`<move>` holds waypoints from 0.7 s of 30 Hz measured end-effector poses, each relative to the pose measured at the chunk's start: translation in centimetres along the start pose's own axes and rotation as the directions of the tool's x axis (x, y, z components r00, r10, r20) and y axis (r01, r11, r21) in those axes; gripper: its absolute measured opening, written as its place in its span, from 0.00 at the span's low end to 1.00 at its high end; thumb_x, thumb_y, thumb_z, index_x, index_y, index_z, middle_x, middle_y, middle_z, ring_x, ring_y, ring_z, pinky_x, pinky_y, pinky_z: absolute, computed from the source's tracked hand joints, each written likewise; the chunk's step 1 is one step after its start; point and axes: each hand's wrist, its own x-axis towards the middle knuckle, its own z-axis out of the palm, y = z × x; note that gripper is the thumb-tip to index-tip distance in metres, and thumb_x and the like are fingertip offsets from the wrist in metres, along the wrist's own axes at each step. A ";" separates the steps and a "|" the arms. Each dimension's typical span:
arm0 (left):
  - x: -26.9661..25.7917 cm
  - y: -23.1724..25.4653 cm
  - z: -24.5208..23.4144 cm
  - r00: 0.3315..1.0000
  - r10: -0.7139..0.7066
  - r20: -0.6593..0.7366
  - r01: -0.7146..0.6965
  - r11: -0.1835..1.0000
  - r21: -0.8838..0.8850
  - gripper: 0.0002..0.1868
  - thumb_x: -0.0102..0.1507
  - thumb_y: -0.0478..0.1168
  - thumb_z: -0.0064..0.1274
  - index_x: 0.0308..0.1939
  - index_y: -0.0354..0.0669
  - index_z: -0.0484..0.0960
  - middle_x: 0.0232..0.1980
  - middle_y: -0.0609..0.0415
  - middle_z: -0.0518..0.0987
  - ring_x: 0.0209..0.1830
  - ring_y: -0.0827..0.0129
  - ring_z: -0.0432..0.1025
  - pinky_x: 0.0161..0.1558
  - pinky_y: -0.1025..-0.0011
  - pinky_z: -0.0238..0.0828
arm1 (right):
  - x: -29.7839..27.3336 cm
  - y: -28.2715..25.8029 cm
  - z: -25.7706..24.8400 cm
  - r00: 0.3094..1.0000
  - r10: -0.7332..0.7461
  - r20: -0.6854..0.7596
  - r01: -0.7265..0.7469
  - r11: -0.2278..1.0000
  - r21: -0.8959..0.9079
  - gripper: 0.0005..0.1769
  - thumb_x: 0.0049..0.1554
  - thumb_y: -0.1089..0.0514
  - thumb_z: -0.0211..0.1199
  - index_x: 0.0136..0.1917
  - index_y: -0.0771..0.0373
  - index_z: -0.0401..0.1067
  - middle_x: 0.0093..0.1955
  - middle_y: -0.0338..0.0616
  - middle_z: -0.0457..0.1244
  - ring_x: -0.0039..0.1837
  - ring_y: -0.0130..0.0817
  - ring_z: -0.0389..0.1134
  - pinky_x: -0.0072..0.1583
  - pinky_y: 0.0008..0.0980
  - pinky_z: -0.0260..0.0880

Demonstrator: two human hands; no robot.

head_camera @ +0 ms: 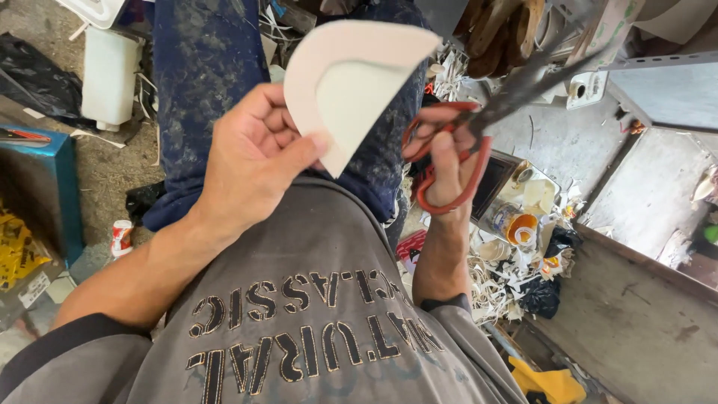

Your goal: The person sits on the floor and uses red-handled shears to cut a curved shape from a white sheet of material. They trim the edges carefully and then place the cut piece onto a shelf filled with similar items.

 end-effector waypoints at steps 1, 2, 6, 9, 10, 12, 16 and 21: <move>0.5 0.2 0.0 0.998 0.034 -0.046 -0.036 0.997 -0.064 0.19 0.63 0.30 0.61 0.56 0.32 0.72 0.45 0.48 0.80 0.41 0.72 0.76 0.44 0.76 0.84 | -0.7 0.5 0.2 0.984 0.107 0.143 -0.115 0.992 0.045 0.17 0.69 0.48 0.50 0.61 0.62 0.67 0.47 0.40 0.63 0.44 0.27 0.69 0.49 0.25 0.75; 1.0 0.3 0.1 0.993 0.064 -0.094 -0.076 0.989 -0.127 0.18 0.64 0.28 0.59 0.55 0.32 0.70 0.43 0.47 0.79 0.39 0.73 0.75 0.39 0.75 0.85 | -1.3 1.0 0.4 0.936 0.204 0.288 -0.233 0.970 0.072 0.18 0.67 0.50 0.50 0.61 0.65 0.67 0.46 0.42 0.63 0.43 0.28 0.68 0.49 0.27 0.74; 0.4 0.7 0.9 0.983 0.186 -0.007 -0.185 0.981 0.056 0.23 0.64 0.31 0.61 0.60 0.31 0.70 0.48 0.45 0.81 0.44 0.69 0.77 0.47 0.76 0.82 | -2.3 2.4 1.8 0.942 0.204 0.268 -0.243 0.963 0.119 0.33 0.65 0.34 0.55 0.62 0.68 0.67 0.45 0.45 0.65 0.44 0.32 0.69 0.49 0.30 0.70; -0.9 0.1 1.4 0.979 0.152 0.139 -0.195 0.902 0.386 0.25 0.64 0.39 0.59 0.63 0.39 0.70 0.43 0.50 0.82 0.37 0.71 0.78 0.44 0.76 0.83 | -1.0 2.8 1.0 0.999 -0.042 -0.016 0.045 0.857 0.513 0.28 0.72 0.42 0.55 0.79 0.58 0.63 0.78 0.45 0.59 0.79 0.46 0.60 0.79 0.53 0.65; -1.2 -0.4 1.4 0.978 0.129 0.161 -0.182 0.907 0.379 0.24 0.64 0.39 0.58 0.62 0.41 0.71 0.43 0.51 0.82 0.37 0.71 0.78 0.45 0.76 0.83 | -0.4 2.4 0.5 0.995 0.003 -0.099 0.043 0.888 0.458 0.21 0.68 0.46 0.58 0.68 0.58 0.65 0.62 0.44 0.61 0.64 0.39 0.62 0.68 0.44 0.66; -1.5 -0.7 1.5 0.976 0.101 0.192 -0.167 0.915 0.366 0.23 0.64 0.39 0.58 0.62 0.43 0.73 0.43 0.52 0.82 0.36 0.72 0.78 0.47 0.76 0.83 | -0.2 1.7 -0.2 0.981 0.047 -0.191 0.033 0.919 0.394 0.14 0.63 0.50 0.61 0.58 0.58 0.67 0.46 0.43 0.62 0.48 0.33 0.63 0.58 0.35 0.68; -1.3 -0.6 1.2 0.976 -0.040 0.215 -0.028 0.952 0.305 0.22 0.62 0.40 0.59 0.58 0.44 0.73 0.46 0.54 0.85 0.40 0.74 0.80 0.43 0.78 0.80 | -0.3 2.1 -0.8 0.956 0.085 -0.281 -0.058 0.993 0.101 0.11 0.58 0.54 0.63 0.46 0.63 0.66 0.40 0.41 0.62 0.44 0.34 0.65 0.54 0.34 0.66; -1.2 -1.2 0.8 0.932 -0.174 0.318 0.126 0.978 0.165 0.19 0.62 0.39 0.60 0.56 0.44 0.75 0.50 0.52 0.89 0.46 0.75 0.84 0.49 0.78 0.84 | -0.2 1.6 -0.3 0.959 0.083 -0.270 -0.057 0.993 0.102 0.14 0.58 0.49 0.64 0.43 0.61 0.67 0.37 0.40 0.62 0.40 0.33 0.63 0.47 0.32 0.64</move>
